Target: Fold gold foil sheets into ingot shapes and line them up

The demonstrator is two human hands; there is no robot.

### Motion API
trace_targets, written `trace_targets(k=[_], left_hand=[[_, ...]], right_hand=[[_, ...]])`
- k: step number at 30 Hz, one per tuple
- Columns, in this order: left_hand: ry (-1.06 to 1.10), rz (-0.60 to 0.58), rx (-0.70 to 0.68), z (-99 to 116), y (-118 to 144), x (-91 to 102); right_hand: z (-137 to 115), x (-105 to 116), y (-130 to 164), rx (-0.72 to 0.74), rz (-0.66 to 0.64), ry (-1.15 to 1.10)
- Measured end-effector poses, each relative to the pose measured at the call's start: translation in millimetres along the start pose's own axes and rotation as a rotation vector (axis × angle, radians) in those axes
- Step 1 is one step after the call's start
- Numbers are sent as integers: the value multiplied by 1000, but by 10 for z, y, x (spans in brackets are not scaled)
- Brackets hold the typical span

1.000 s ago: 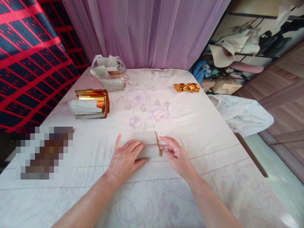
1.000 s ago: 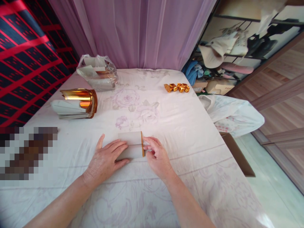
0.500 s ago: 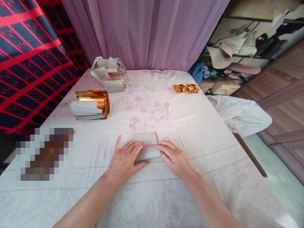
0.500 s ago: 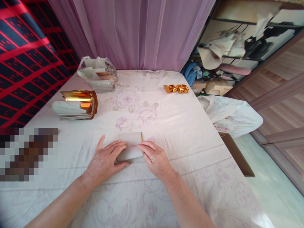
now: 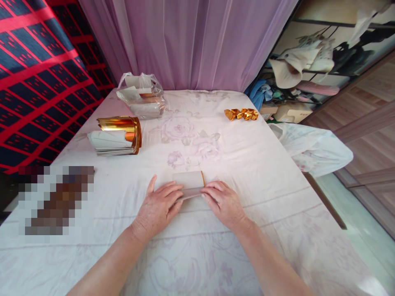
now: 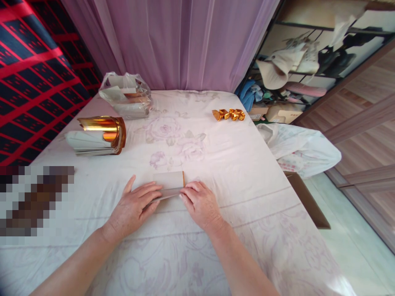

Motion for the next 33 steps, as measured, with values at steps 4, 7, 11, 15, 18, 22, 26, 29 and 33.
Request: trace_targets(k=[4,7,11,15,18,22,26,29,33], left_hand=[[30,-8,107,-98,-32,-49],[55,4,156,-144,-53,-77],[49,40,187,-175,-54,-99],[38,54,187,-180,-45,-114],[24,41,170,-167,-52,-116],[3,28,147,-141,-62,-107],[-37,35,103,-104,-49,-110],[-87,27,72,-77,-36,-124],[-157,-3,59,-46,-39,-132]], right_hand=[[44,-14,-42,-74,43,45],[59,-14,-50,-114,83,94],[61,-24,-51,-150,101,138],[63,-34,-53,-168,105,159],[75,-45,-53,-188,104,167],[80,-55,-51,-206,106,165],[78,-56,-51,-213,109,164],[75,-58,-54,-214,109,171],[77,-54,-57,-233,121,182]])
Point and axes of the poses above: each hand's wrist, its own y-axis away from the middle knuckle, its own x-axis out of the back of the hand, z = x × y, the point moved 8 cm from there along -y, towards the middle knuckle, and after that the axes turned 10 degrees about -y, right-handed, at the moved point
